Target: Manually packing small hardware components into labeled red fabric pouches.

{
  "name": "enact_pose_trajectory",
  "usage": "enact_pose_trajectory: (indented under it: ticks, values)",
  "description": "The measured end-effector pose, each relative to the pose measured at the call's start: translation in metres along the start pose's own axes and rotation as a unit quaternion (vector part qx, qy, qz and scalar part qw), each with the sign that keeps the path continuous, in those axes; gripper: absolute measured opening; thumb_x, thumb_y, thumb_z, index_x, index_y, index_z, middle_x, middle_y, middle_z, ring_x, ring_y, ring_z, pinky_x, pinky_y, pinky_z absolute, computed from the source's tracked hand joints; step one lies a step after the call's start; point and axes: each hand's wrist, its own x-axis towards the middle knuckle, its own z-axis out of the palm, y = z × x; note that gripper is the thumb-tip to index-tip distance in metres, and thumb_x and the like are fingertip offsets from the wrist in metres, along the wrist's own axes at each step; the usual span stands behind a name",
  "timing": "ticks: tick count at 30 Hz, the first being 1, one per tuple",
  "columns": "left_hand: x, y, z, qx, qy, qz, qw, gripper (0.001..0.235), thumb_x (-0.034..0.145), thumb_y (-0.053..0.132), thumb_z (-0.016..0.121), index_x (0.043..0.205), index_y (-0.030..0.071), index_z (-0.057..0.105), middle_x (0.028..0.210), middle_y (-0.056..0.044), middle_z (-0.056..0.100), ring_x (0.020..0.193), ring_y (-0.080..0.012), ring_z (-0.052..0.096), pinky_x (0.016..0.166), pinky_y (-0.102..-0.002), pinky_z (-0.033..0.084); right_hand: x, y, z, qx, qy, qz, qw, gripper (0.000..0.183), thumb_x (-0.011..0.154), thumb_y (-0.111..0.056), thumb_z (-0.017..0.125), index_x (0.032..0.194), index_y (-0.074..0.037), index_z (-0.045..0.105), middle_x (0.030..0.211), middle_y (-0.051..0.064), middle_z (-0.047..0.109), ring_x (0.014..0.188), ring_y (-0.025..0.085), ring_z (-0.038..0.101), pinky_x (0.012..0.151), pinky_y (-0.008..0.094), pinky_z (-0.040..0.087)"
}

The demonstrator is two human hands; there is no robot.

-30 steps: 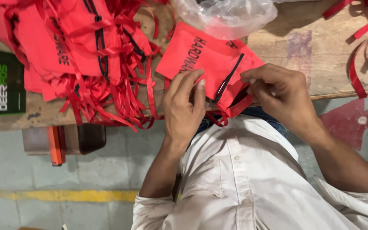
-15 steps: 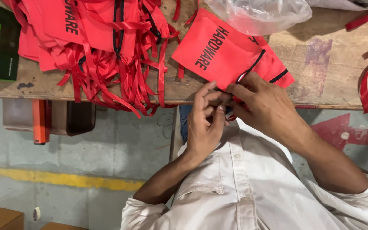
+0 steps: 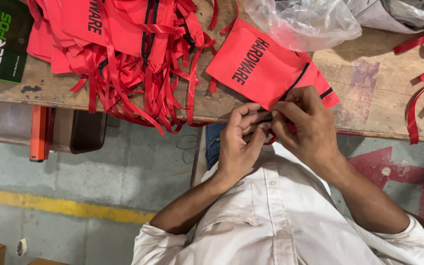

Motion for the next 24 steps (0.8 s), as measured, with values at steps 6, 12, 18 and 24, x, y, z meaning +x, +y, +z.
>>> enact_pose_trajectory:
  ticks: [6, 12, 18, 24]
  values:
    - [-0.001, -0.014, 0.001, -0.104, 0.006, -0.006, 0.995, 0.040, 0.106, -0.007, 0.050, 0.143, -0.004, 0.037, 0.130, -0.020, 0.069, 0.115, -0.0170, 0.070, 0.101, -0.031, 0.060, 0.013, -0.008, -0.013, 0.008, -0.100, -0.019, 0.995, 0.040, 0.082, -0.011, 0.081, 0.121, -0.005, 0.072, 0.100, 0.010, 0.062, 0.075, 0.026, 0.067, 0.062, 0.038, 0.054]
    - [-0.001, -0.010, -0.001, -0.144, -0.003, -0.036, 0.989, 0.054, 0.095, -0.012, 0.042, 0.147, -0.002, 0.032, 0.133, -0.026, 0.065, 0.117, -0.0212, 0.070, 0.102, -0.034, 0.060, 0.009, -0.010, -0.014, -0.065, -0.097, -0.060, 0.991, 0.040, 0.082, -0.013, 0.081, 0.121, -0.008, 0.074, 0.098, 0.009, 0.063, 0.077, 0.023, 0.068, 0.060, 0.038, 0.053]
    - [0.004, -0.002, 0.001, -0.171, 0.014, -0.020, 0.985, 0.047, 0.102, -0.006, 0.048, 0.145, -0.001, 0.030, 0.129, -0.023, 0.066, 0.116, -0.0200, 0.071, 0.099, -0.032, 0.060, 0.007, -0.003, -0.012, 0.028, -0.068, -0.035, 0.997, 0.026, 0.095, -0.007, 0.073, 0.120, -0.001, 0.073, 0.101, 0.010, 0.071, 0.083, 0.025, 0.072, 0.070, 0.036, 0.058]
    - [0.011, -0.002, 0.000, -0.115, 0.035, -0.039, 0.992, 0.059, 0.094, -0.003, 0.072, 0.140, -0.003, 0.035, 0.116, -0.022, 0.071, 0.105, -0.0173, 0.072, 0.090, -0.029, 0.062, 0.005, -0.001, -0.011, 0.139, -0.093, 0.084, 0.982, 0.018, 0.097, -0.011, 0.072, 0.111, 0.001, 0.072, 0.094, 0.009, 0.074, 0.079, 0.020, 0.076, 0.071, 0.031, 0.059]
